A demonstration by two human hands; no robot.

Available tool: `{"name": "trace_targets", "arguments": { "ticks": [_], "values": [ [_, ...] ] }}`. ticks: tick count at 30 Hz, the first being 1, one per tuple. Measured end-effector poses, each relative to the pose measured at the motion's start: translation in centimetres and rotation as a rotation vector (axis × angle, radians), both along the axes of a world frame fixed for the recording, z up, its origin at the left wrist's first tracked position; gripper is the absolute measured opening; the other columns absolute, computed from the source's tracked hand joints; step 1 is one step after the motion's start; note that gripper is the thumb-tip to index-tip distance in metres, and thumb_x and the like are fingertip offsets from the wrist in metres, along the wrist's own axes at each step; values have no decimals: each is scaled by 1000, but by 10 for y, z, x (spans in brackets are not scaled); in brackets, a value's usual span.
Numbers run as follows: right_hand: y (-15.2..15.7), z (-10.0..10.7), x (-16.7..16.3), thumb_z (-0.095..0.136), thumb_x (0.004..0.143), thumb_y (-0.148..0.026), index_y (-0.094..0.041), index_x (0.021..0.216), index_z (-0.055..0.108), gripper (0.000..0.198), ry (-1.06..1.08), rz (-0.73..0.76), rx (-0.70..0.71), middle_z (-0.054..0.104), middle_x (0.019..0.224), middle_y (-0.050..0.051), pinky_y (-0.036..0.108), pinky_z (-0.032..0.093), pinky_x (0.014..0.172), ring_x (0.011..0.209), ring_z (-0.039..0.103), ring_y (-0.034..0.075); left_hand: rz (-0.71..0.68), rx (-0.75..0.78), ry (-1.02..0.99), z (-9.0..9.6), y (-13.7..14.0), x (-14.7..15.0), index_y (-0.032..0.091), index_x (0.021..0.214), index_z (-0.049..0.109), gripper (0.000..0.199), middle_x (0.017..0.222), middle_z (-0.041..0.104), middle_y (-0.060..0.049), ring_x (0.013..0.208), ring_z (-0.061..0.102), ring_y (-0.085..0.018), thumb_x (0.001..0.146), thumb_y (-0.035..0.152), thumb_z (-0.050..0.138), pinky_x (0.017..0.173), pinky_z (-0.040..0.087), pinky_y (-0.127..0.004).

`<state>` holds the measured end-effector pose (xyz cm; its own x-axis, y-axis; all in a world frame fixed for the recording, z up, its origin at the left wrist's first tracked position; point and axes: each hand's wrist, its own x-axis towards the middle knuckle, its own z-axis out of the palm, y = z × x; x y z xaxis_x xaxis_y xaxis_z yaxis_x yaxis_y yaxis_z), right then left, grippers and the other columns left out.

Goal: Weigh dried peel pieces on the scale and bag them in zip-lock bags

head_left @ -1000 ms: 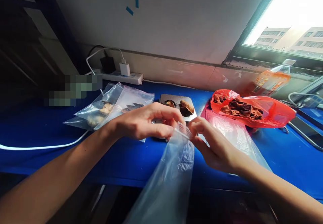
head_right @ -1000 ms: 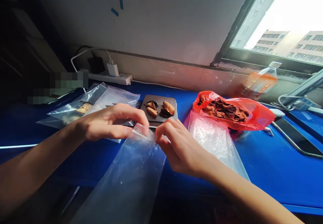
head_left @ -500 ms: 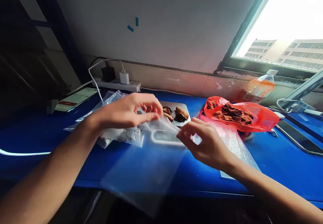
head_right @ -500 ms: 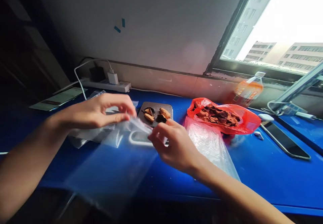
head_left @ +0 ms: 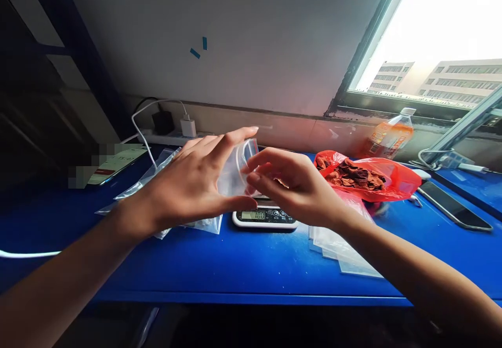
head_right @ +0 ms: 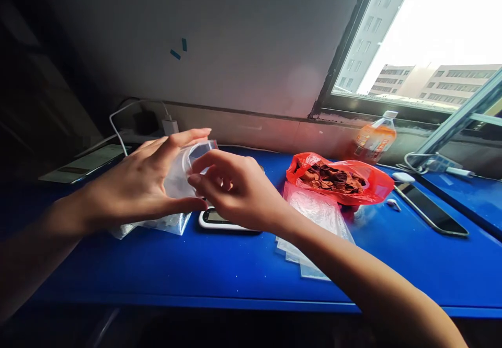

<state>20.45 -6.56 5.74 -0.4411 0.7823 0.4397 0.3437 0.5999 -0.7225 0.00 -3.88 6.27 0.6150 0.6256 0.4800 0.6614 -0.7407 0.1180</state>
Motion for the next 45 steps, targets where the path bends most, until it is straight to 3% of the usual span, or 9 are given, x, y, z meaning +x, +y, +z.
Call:
{"name": "trace_targets", "arguments": {
  "ticks": [3, 6, 9, 11, 15, 21, 30, 40, 45],
  "values": [
    [17, -10, 17, 51, 95, -47, -21, 116, 56, 34, -33, -216, 231, 67, 99, 7, 34, 51, 78, 89, 64, 18, -7, 6, -72, -5, 14, -9, 29, 153, 34, 96, 134, 65, -9, 124, 57, -38, 74, 66, 73, 110, 38, -58],
    [42, -33, 32, 60, 88, -52, -18, 129, 50, 55, -247, -374, 454, 61, 123, 17, 47, 45, 96, 114, 57, 30, 47, 27, -164, -12, 24, -16, 25, 152, 34, 100, 139, 61, -14, 126, 56, -41, 70, 64, 77, 108, 42, -58],
    [61, -58, 36, 61, 83, -66, -18, 142, 43, 78, -494, -316, 406, 53, 137, 22, 56, 43, 97, 124, 49, 37, 71, 23, -207, -18, 26, -21, 24, 151, 33, 99, 136, 62, -16, 124, 58, -41, 71, 65, 76, 102, 49, -55],
    [69, -69, 33, 59, 82, -71, -21, 143, 43, 81, -578, -284, 354, 53, 138, 20, 54, 44, 94, 122, 50, 37, 63, 21, -222, -20, 26, -24, 25, 150, 33, 99, 132, 65, -16, 122, 60, -39, 71, 67, 75, 98, 53, -51],
    [82, -73, 24, 55, 89, -62, -19, 124, 59, 55, -659, -243, 319, 63, 113, 14, 42, 45, 85, 101, 56, 28, 44, 6, -221, -22, 25, -28, 24, 152, 30, 100, 132, 66, -13, 121, 62, -36, 73, 67, 73, 99, 53, -44],
    [93, -68, 19, 60, 88, -53, -18, 98, 63, 36, -616, -207, 330, 64, 94, 8, 33, 40, 73, 83, 53, 20, 40, -34, -212, -24, 24, -27, 30, 150, 32, 96, 134, 64, -12, 122, 61, -36, 73, 68, 74, 102, 51, -50],
    [89, -71, 19, 69, 81, -47, -16, 102, 65, 38, -554, -224, 371, 63, 94, 8, 33, 43, 76, 86, 56, 21, 42, -71, -238, -23, 20, -23, 25, 146, 38, 94, 131, 64, -14, 120, 62, -36, 72, 70, 73, 102, 50, -51],
    [92, -71, 25, 64, 90, -40, -14, 100, 69, 28, -537, -266, 443, 64, 93, 8, 31, 44, 75, 80, 58, 18, 44, -117, -265, -25, 19, -20, 27, 147, 41, 97, 133, 64, -12, 121, 61, -36, 69, 76, 70, 106, 45, -53],
    [92, -74, 25, 64, 90, -43, -16, 97, 66, 28, -547, -252, 403, 69, 91, 9, 31, 43, 74, 79, 60, 18, 24, -101, -250, -27, 20, -21, 29, 147, 41, 92, 135, 63, -11, 122, 60, -36, 72, 73, 71, 107, 45, -52]
  ]
}}
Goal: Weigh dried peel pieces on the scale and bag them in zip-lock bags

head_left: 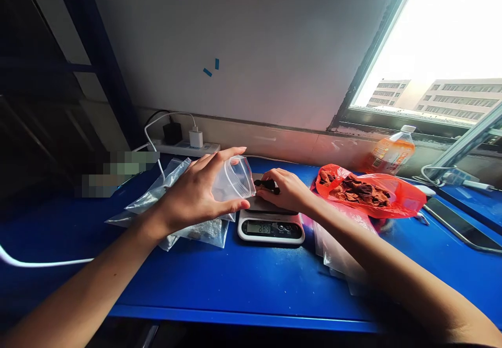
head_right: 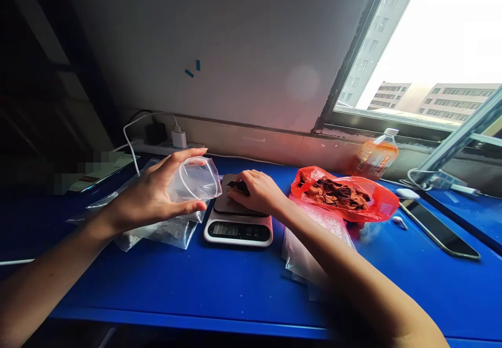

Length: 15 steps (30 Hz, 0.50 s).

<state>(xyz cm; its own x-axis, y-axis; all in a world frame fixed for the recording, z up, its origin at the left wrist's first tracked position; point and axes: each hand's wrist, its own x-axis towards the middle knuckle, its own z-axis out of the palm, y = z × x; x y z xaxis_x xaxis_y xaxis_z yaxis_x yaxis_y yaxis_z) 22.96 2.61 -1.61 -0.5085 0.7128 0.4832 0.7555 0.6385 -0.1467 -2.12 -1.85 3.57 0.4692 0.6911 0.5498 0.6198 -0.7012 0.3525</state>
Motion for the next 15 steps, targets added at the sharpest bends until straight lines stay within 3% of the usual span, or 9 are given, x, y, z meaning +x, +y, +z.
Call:
{"name": "trace_targets", "arguments": {
  "ticks": [6, 9, 12, 15],
  "values": [
    [2, -2, 0, 59, 94, -38, -18, 90, 66, 21, 46, 51, 27, 72, 85, 6, 32, 43, 78, 77, 61, 17, -8, 17, 8, -2, 0, 1, 31, 146, 44, 87, 134, 64, -9, 123, 59, -36, 73, 70, 71, 106, 45, -52],
    [2, 2, -1, 61, 92, -37, -18, 86, 67, 20, 176, 55, -5, 71, 81, 5, 30, 42, 71, 71, 59, 15, 0, -5, -10, -1, -1, 2, 30, 145, 44, 89, 132, 65, -10, 122, 60, -36, 71, 69, 73, 106, 45, -53],
    [0, 16, -3, 62, 90, -45, -17, 82, 65, 29, 402, 65, -98, 67, 70, 3, 27, 40, 60, 61, 54, 12, 11, -60, -48, -1, -1, 3, 29, 147, 41, 96, 133, 64, -11, 123, 59, -37, 67, 69, 75, 106, 47, -53],
    [-8, 41, -6, 60, 89, -53, -17, 82, 61, 36, 609, 194, -204, 68, 72, 3, 26, 44, 60, 64, 58, 11, 6, -133, -122, -3, -1, 4, 29, 149, 36, 103, 135, 62, -13, 123, 59, -38, 64, 68, 78, 104, 49, -55]
  ]
}}
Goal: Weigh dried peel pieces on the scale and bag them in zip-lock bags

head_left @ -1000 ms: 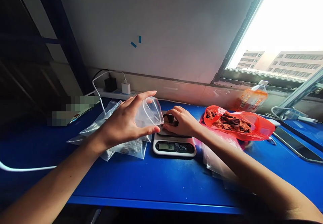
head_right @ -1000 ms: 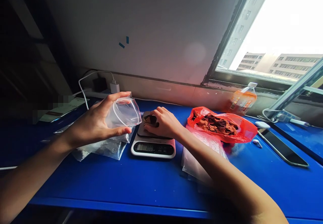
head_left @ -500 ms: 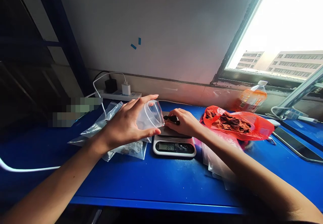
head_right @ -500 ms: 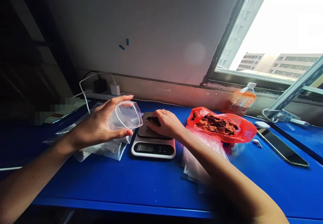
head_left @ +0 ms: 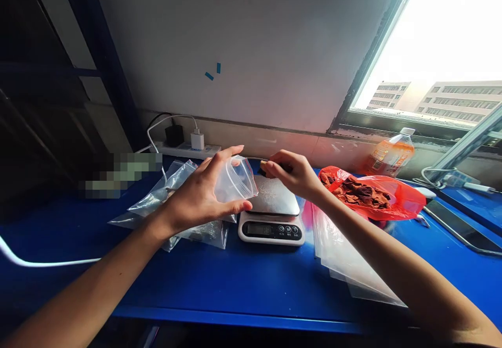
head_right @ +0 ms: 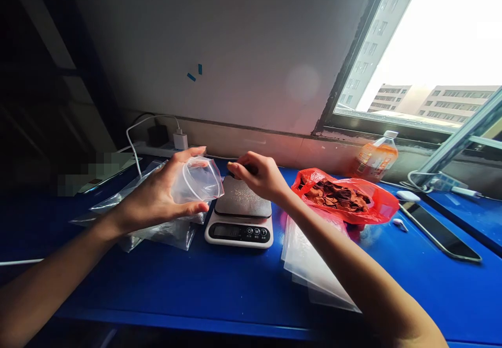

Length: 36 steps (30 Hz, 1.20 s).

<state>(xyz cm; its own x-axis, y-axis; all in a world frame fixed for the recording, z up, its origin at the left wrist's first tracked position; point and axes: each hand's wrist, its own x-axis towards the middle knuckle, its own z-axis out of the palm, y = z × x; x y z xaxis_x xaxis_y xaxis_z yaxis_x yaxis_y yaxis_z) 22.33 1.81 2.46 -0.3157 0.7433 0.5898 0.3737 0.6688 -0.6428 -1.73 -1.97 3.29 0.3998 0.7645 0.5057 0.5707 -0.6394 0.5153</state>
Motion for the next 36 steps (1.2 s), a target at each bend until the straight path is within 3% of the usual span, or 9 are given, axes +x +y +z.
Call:
{"name": "trace_targets", "arguments": {
  "ticks": [3, 7, 11, 14, 19, 26, 29, 32, 36],
  "values": [
    [-11, 30, -9, 59, 89, -54, -17, 81, 61, 38, -12, 78, 1, 68, 74, 3, 25, 43, 61, 66, 58, 11, -24, -78, -129, -2, 1, 2, 32, 151, 31, 104, 134, 61, -13, 119, 61, -38, 65, 65, 80, 101, 50, -58],
    [-22, 62, -30, 62, 89, -43, -16, 81, 69, 29, -325, 25, 77, 66, 70, 0, 25, 36, 59, 61, 50, 8, -70, -160, -281, -3, 0, 5, 30, 150, 27, 107, 137, 57, -15, 121, 60, -38, 64, 61, 82, 102, 50, -59],
    [-19, 74, -53, 59, 90, -35, -17, 80, 73, 25, -591, -36, 55, 66, 71, 1, 27, 33, 61, 60, 47, 8, -97, -235, -338, -4, -1, 9, 30, 146, 29, 100, 140, 55, -14, 124, 58, -38, 66, 58, 83, 106, 47, -60],
    [-14, 74, -64, 55, 93, -43, -18, 82, 74, 33, -640, -129, 47, 65, 73, 4, 28, 31, 62, 61, 45, 10, -113, -264, -405, -7, 2, 11, 30, 142, 31, 93, 140, 55, -14, 127, 55, -37, 69, 57, 81, 110, 43, -60],
    [-8, 70, -75, 52, 94, -57, -16, 74, 67, 48, -454, -234, 45, 64, 80, 7, 28, 34, 64, 70, 51, 13, -134, -226, -511, -10, 9, 13, 33, 139, 33, 87, 144, 52, -13, 134, 50, -39, 71, 59, 80, 111, 42, -60],
    [-1, 65, -84, 39, 95, -69, -17, 75, 59, 59, -159, -35, -58, 55, 75, 5, 29, 43, 67, 73, 53, 15, -52, -204, -430, -14, 12, 8, 34, 142, 32, 85, 144, 52, -12, 133, 52, -37, 74, 60, 77, 102, 51, -56],
    [-3, 63, -83, 34, 95, -72, -18, 82, 58, 61, 5, -19, -66, 55, 80, 4, 29, 45, 70, 77, 54, 15, -22, -165, -397, -18, 13, 6, 34, 144, 29, 86, 142, 53, -13, 130, 55, -37, 76, 61, 74, 98, 54, -53],
    [-7, 61, -81, 33, 96, -71, -18, 87, 59, 59, 90, 0, -100, 59, 89, 6, 31, 47, 77, 87, 56, 17, -51, -143, -386, -20, 13, 7, 31, 144, 28, 89, 143, 53, -14, 134, 51, -36, 76, 63, 74, 104, 50, -52],
    [-14, 57, -74, 38, 97, -64, -19, 90, 59, 50, 132, -15, -94, 61, 97, 6, 33, 47, 84, 96, 56, 19, -79, -222, -469, -15, 10, 8, 28, 145, 26, 95, 142, 54, -17, 135, 50, -37, 72, 60, 78, 104, 50, -53]
  ]
}}
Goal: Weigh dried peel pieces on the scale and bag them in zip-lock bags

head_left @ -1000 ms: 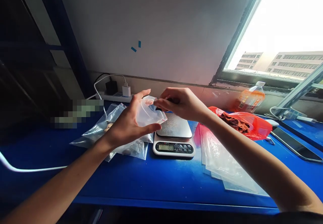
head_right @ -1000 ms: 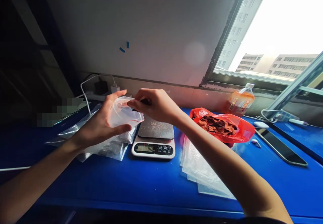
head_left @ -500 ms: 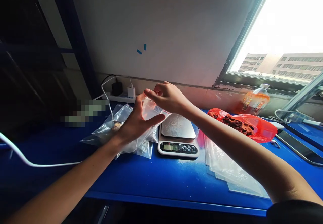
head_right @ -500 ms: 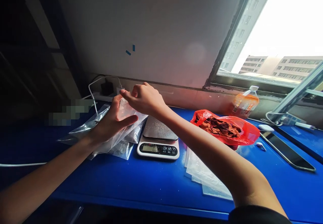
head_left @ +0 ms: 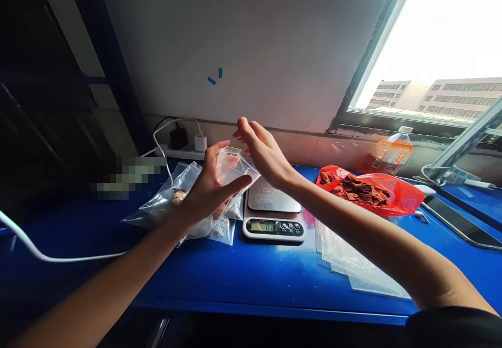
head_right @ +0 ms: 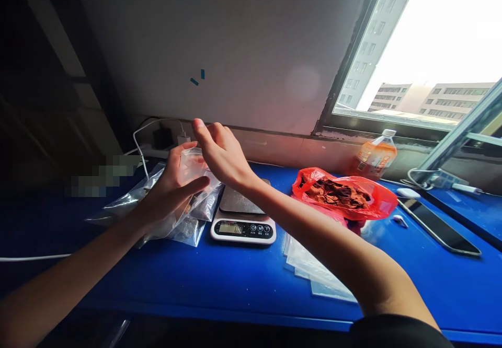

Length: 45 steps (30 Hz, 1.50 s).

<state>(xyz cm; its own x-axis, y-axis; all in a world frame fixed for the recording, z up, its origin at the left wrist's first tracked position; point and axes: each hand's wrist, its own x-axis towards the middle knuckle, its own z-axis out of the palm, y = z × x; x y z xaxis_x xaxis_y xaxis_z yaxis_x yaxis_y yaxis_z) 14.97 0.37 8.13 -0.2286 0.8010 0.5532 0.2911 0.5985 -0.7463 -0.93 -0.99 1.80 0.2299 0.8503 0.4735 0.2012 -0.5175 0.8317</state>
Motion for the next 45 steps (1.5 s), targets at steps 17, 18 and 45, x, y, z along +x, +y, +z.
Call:
{"name": "trace_targets", "arguments": {
  "ticks": [17, 18, 45],
  "values": [
    [-49, -6, 70, 59, 91, -34, -20, 88, 64, 15, -290, 186, 176, 65, 92, 4, 31, 49, 73, 83, 60, 15, -517, -536, -244, 15, -20, 0, 31, 145, 45, 100, 129, 67, -17, 103, 70, -41, 68, 94, 43, 70, 58, -54],
    [-51, -8, 70, 60, 90, -38, -20, 85, 62, 19, -244, 137, 124, 64, 85, 3, 29, 47, 67, 76, 58, 13, -532, -525, -241, 15, -18, 0, 31, 143, 46, 98, 132, 66, -17, 108, 68, -41, 69, 93, 44, 73, 59, -54],
    [-60, -66, 80, 60, 83, -22, -22, 120, 51, 38, -303, -319, 327, 67, 104, 10, 44, 47, 90, 101, 62, 25, 32, 24, 352, 2, -24, 23, 20, 76, 65, 27, 72, 68, -2, 65, 61, -17, 86, 44, 59, 58, 47, -29]
  ]
}}
